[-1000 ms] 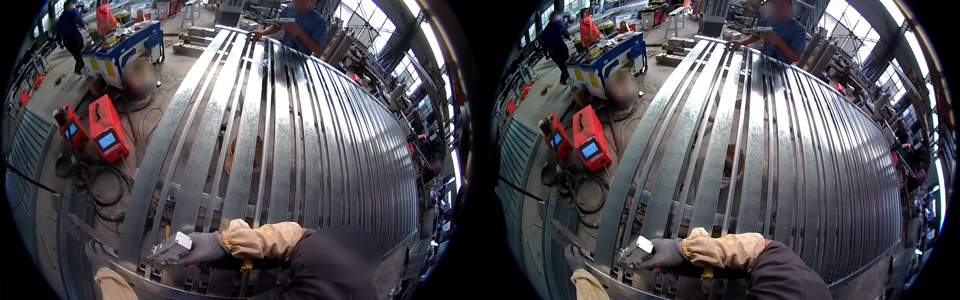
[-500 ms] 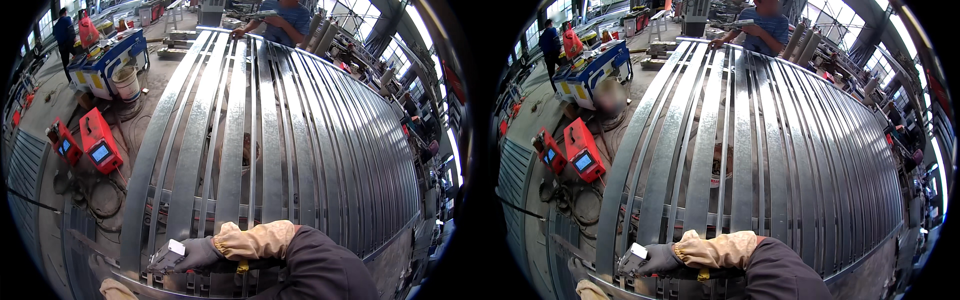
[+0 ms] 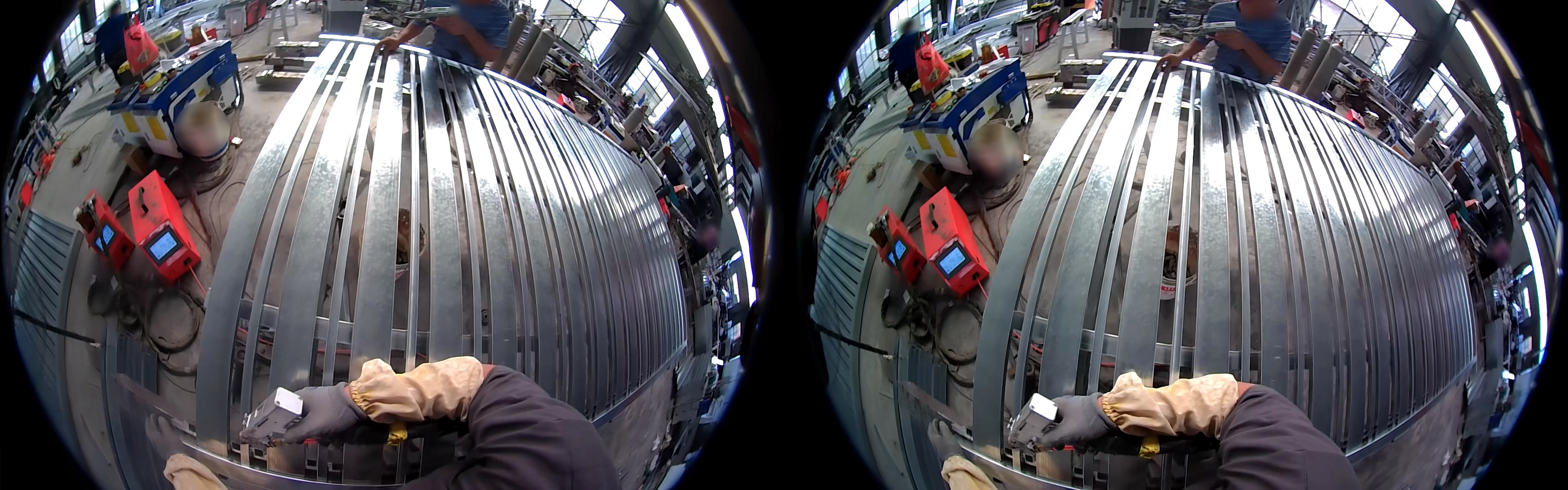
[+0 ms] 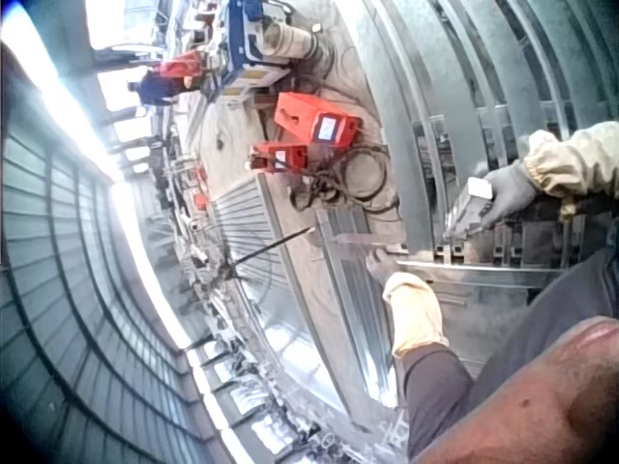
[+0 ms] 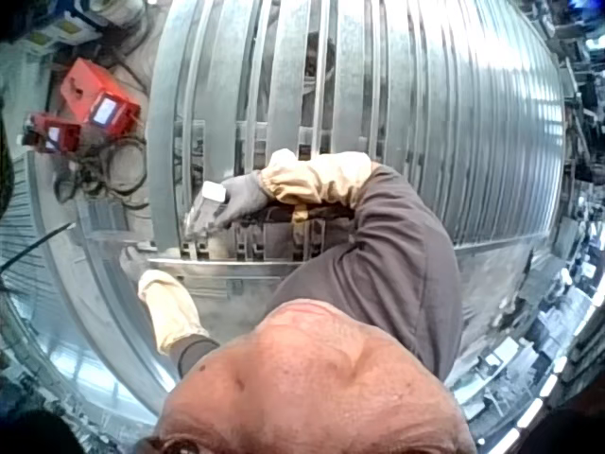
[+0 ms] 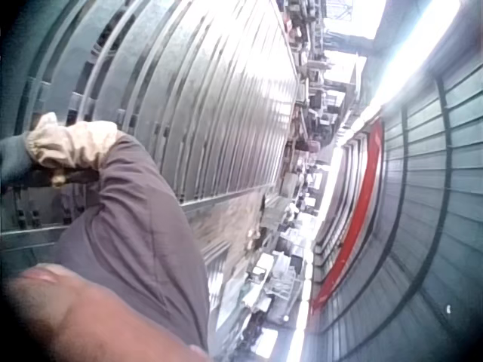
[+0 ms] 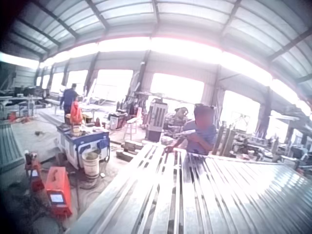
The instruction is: The person welds a long metal bar to a large curved metal frame using a handheld welding gun. They reposition the bar and continue welding along the frame's length, producing bright sparks and smoke.
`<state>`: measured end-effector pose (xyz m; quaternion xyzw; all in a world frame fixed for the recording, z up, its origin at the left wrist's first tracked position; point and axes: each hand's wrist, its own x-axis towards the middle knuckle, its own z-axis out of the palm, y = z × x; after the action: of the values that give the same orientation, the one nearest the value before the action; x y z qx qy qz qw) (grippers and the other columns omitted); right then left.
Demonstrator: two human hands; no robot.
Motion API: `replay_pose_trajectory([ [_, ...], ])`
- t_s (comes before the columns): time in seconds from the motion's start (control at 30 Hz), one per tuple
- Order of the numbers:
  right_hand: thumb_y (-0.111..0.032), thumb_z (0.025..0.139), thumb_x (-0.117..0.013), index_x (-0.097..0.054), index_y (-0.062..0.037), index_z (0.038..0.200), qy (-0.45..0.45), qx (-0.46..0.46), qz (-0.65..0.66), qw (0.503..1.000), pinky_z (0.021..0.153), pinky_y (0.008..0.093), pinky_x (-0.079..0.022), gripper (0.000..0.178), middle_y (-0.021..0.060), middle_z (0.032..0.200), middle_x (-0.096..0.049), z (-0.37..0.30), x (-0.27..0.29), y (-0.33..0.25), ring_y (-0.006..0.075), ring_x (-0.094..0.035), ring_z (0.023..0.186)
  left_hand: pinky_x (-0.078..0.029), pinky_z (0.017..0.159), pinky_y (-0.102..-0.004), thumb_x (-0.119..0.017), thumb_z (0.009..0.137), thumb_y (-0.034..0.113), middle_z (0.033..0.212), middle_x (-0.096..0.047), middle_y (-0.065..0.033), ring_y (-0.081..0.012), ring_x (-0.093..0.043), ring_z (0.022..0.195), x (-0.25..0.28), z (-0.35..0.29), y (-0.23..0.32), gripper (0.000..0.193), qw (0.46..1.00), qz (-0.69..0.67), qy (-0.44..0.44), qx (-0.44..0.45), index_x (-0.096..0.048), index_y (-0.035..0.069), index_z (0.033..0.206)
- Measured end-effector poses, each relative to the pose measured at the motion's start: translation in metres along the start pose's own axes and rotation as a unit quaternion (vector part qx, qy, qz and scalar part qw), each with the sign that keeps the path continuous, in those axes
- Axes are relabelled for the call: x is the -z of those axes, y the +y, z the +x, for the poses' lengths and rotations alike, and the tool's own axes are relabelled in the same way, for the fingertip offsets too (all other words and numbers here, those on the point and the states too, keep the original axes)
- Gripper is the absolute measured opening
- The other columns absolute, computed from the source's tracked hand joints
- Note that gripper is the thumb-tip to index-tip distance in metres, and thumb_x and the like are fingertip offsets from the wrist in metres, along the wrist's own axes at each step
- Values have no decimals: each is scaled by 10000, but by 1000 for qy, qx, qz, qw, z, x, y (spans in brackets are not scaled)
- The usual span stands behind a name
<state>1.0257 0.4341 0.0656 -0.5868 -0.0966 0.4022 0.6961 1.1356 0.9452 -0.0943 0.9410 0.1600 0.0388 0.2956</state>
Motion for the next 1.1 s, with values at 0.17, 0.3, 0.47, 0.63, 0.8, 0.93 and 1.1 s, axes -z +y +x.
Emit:
replay_pose_trajectory([
  [0.17,-306,880,-738,-610,-7,1181,18,31,-33,999,841,329,-533,443,97,1004,-704,3,0,6,157,-645,906,-362,1119,-410,-569,991,246,1418,-510,-223,-342,-481,1324,-4,6,-38,468,1000,-23,4,-2,-527,-76,1328],
  [0.3,-327,892,-755,-634,-50,1180,41,7,-87,995,870,312,-535,417,72,1019,-706,7,-3,-3,145,-657,932,-439,1027,-491,-618,937,280,1320,-558,-220,-414,-533,1214,-4,-2,-44,412,990,27,24,-136,-575,18,1252],
  [0.47,-169,890,-754,-563,-30,1310,88,-141,67,984,632,235,-513,481,24,917,-684,-10,-23,-32,81,-630,733,-400,1058,-472,-624,879,374,1293,-592,-220,-403,-519,1236,-2,-5,26,422,994,47,37,-88,-684,72,1167],
  [0.63,-54,825,-680,-487,24,1382,92,-166,51,981,591,272,-542,595,117,997,-686,2,-22,-39,150,-652,707,-380,1112,-411,-592,892,414,1403,-534,-195,-343,-490,1323,20,-28,41,469,995,75,70,10,-685,68,1195],
  [0.8,-100,878,-711,-532,10,1322,73,-171,78,980,581,251,-499,491,66,941,-678,10,-25,-36,104,-619,691,-357,1138,-394,-599,895,414,1441,-510,-183,-324,-462,1364,12,-28,55,491,994,79,67,38,-678,63,1230],
  [0.93,-106,886,-699,-530,11,1324,56,-173,76,980,593,253,-503,484,71,960,-682,23,-37,-42,103,-622,707,-370,1124,-380,-637,887,373,1363,-577,-192,-316,-504,1325,10,-29,63,461,993,69,93,37,-698,28,1186],
  [1.1,-115,890,-694,-544,16,1301,55,-140,36,988,596,253,-505,457,73,967,-684,32,-41,-33,104,-624,705,-388,1106,-378,-637,881,383,1339,-595,-186,-323,-525,1297,10,-28,66,463,992,69,102,42,-699,30,1174],
])
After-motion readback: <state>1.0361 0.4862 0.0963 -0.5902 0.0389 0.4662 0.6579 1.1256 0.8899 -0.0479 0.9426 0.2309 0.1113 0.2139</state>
